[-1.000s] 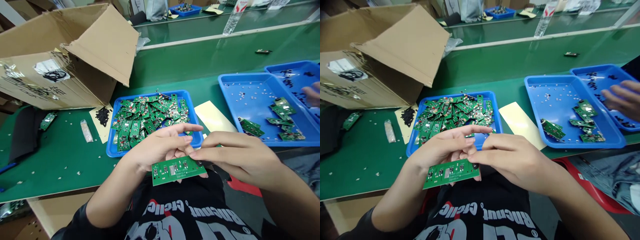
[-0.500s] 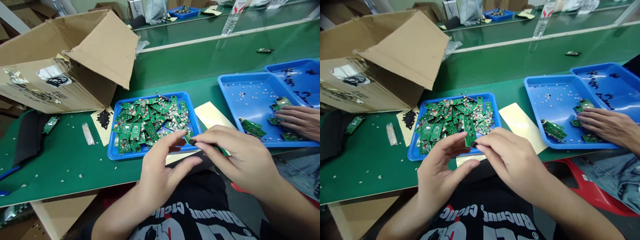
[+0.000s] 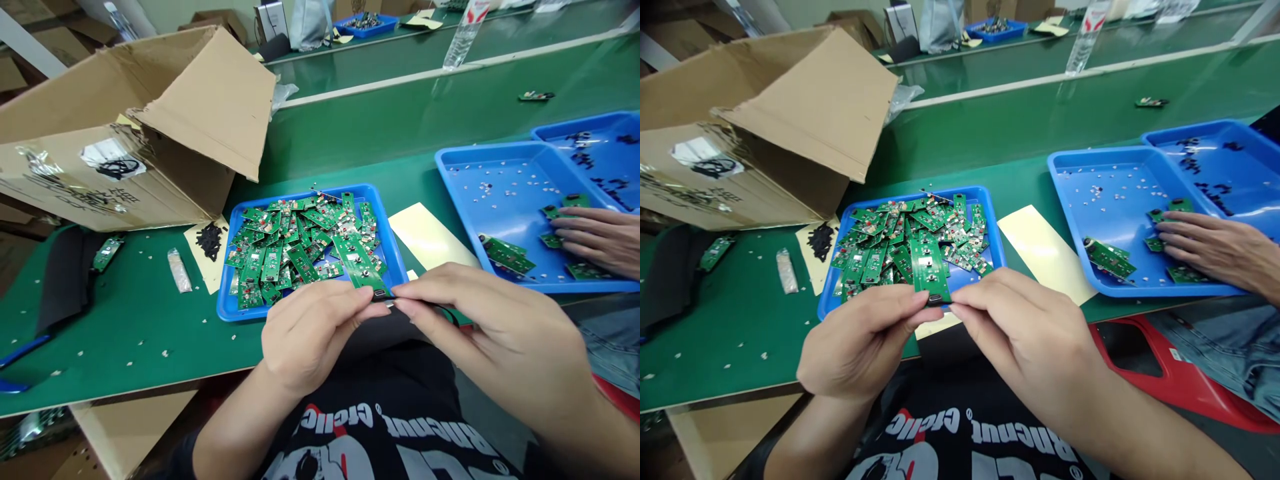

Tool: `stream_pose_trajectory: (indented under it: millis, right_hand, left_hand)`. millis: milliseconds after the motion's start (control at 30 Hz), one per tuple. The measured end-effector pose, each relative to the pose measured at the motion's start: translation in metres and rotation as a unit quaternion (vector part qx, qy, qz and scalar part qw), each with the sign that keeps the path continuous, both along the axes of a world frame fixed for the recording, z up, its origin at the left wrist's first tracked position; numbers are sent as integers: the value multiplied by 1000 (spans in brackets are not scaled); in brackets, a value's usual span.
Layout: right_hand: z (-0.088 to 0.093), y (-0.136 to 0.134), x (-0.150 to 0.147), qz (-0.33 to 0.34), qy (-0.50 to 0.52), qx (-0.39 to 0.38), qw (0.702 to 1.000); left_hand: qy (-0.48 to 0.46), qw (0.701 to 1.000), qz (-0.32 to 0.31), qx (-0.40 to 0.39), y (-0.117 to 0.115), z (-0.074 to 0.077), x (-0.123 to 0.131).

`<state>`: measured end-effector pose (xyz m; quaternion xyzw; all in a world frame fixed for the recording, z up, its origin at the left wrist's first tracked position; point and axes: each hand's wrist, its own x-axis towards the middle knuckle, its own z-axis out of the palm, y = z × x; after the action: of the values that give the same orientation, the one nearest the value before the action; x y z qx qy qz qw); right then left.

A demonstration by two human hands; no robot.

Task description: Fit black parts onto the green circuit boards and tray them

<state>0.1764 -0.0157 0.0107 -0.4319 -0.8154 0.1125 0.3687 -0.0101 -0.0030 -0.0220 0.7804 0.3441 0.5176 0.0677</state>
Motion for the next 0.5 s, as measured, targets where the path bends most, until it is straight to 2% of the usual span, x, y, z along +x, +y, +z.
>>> stream_pose_trajectory:
  millis: [100, 233, 333, 500]
  right_hand:
    - [4, 2, 1, 12, 19, -15, 1000]
    - [9, 6, 4, 36, 35, -29, 998]
    - [13, 9, 6, 50, 26, -35, 998]
    - [18, 11, 7, 74, -5, 10, 997]
  left_hand:
    - [-10, 1000, -17, -8, 1, -1, -1]
    - [22, 998, -49, 20, 6, 9, -6]
    - [11, 996, -78, 37, 11, 14, -7]
    - [-11, 990, -140, 1, 14, 17, -9]
